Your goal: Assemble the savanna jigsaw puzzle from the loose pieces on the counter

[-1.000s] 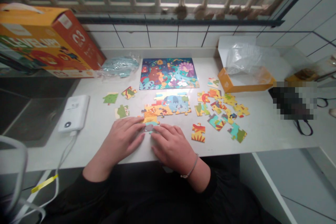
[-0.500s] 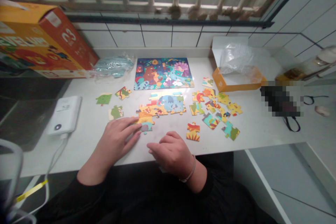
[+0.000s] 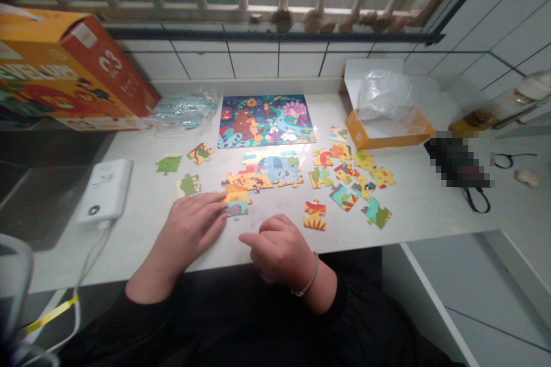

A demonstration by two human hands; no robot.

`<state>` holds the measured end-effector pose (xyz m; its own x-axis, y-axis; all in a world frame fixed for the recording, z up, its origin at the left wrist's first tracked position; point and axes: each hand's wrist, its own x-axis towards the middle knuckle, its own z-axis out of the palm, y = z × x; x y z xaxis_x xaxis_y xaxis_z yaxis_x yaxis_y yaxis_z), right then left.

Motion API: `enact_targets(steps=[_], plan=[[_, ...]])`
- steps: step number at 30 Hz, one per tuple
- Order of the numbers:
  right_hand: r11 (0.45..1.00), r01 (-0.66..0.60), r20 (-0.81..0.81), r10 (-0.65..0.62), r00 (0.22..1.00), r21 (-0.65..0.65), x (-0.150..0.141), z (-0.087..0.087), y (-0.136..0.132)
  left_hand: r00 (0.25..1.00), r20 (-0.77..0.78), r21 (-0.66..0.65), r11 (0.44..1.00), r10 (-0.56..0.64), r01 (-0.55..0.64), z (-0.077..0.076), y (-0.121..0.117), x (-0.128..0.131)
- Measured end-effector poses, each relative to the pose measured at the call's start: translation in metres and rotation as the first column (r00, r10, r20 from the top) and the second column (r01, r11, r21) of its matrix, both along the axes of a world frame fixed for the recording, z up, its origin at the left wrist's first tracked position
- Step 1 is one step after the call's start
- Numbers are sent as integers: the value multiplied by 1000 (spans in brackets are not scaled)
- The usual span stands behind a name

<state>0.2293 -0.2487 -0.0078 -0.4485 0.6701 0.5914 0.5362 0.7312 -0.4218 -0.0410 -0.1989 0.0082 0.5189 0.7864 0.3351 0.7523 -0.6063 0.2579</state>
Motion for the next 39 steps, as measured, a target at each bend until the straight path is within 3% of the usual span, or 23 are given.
enact_targets(steps=[9,24,39], plan=[[998,-21,25,22,999,-64,2,0,-2,1000,16,-24,1000,-2,2,1,1,0],[999,18,113,-13,994,-46,1,-4,0,1000,9,4,1000,-24,24,-4,7,-3],[999,-9,95,13,995,-41,1,-6,2,998,-36,-27,999,-42,41,-8,11,-5]])
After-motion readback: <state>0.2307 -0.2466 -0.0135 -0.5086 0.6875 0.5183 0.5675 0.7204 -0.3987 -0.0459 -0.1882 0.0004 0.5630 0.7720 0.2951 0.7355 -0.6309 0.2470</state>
